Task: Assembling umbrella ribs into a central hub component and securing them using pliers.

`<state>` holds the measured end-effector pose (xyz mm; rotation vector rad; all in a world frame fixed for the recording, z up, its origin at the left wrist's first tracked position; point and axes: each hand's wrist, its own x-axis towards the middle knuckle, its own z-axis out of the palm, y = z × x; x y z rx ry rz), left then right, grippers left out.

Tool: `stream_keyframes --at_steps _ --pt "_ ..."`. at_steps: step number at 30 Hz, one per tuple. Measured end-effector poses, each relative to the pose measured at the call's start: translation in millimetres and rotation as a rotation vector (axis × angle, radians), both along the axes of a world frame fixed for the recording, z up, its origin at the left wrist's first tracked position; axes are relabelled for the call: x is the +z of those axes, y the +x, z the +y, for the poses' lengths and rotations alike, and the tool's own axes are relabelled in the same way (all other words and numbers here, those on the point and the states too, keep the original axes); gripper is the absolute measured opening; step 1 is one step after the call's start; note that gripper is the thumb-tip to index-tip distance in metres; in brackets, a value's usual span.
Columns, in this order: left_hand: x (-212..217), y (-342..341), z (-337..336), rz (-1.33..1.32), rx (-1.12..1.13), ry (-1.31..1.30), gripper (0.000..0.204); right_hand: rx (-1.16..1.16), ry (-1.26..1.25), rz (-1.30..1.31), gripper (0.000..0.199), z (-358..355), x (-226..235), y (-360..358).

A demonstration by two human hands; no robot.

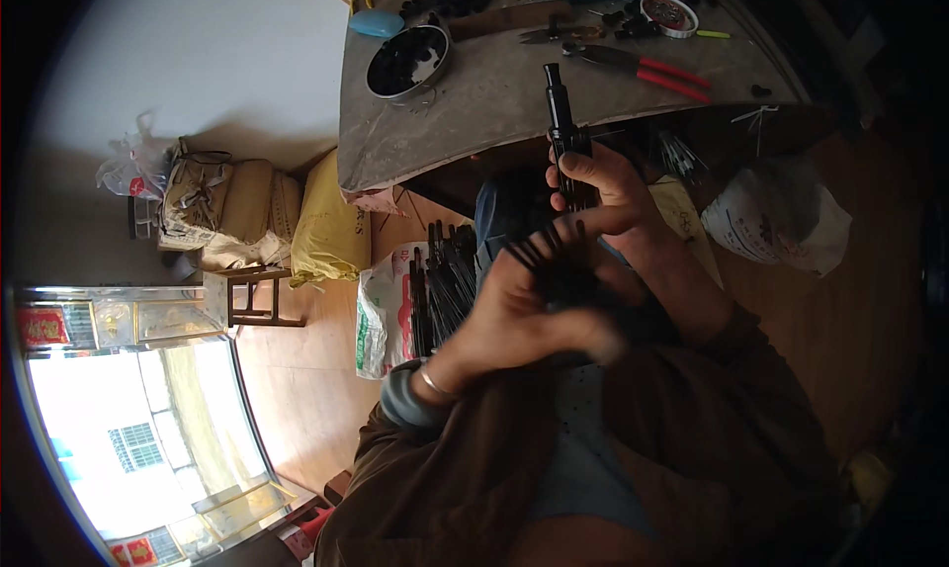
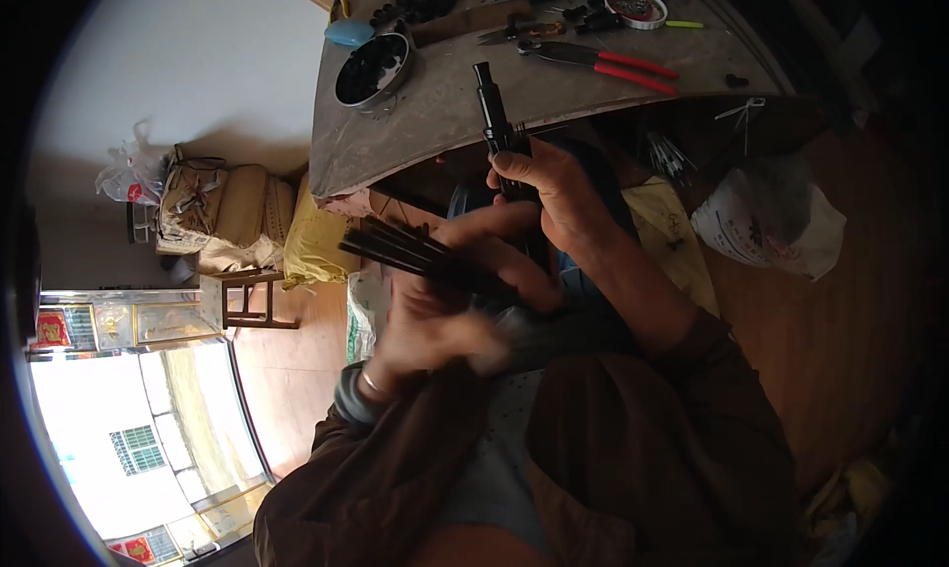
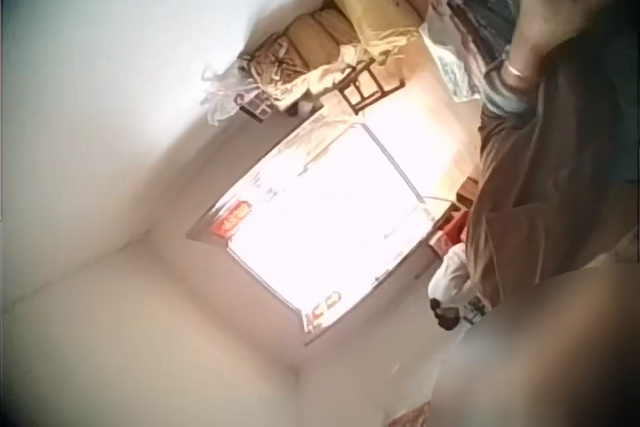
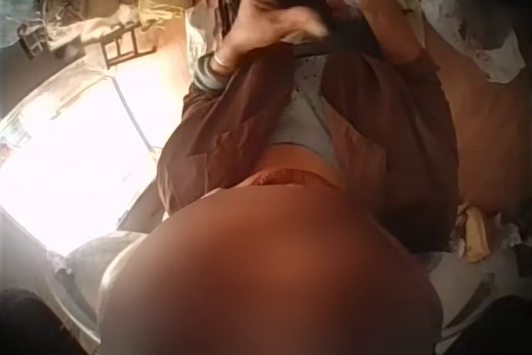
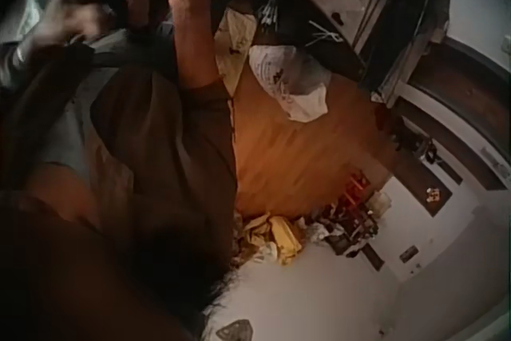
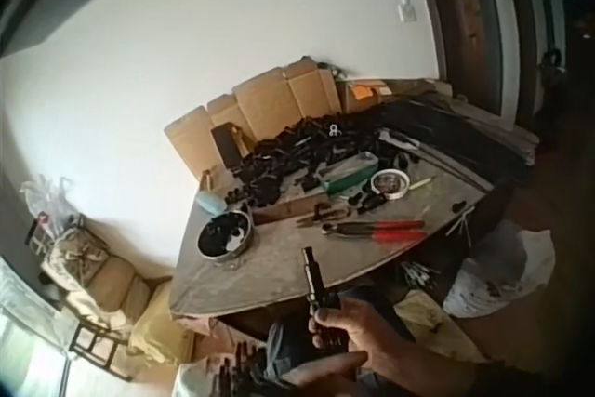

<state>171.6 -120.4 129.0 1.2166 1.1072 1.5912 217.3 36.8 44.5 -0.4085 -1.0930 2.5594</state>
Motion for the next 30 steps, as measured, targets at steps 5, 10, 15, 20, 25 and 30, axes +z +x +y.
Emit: stream_keyframes --at_steps 5,10,15,20,25,30 --pt "-20 -15 42 0.064 0.792 -0.103 0.04 -0.124 0.121 0.061 0.017 -6 -1 -8" --pt "-41 -43 55 0.013 0.737 -0.14 0.035 -0.249 0.164 0.137 0.025 -19 -2 -21" --pt "-34 -49 53 0.048 0.695 -0.258 0.031 -0.356 0.306 0.138 0.028 -28 -3 -26" --pt "-40 -52 49 0.021 0.726 -0.193 0.027 -0.425 0.621 0.091 0.028 -22 -7 -19" --pt "-51 -57 53 -0.024 0.715 -0.144 0.026 -0.377 0.929 -0.046 0.02 -1 -4 -9" --pt "-57 -55 53 -0.047 0.727 -0.137 0.028 -0.075 0.736 -0.117 0.02 21 -6 -10"
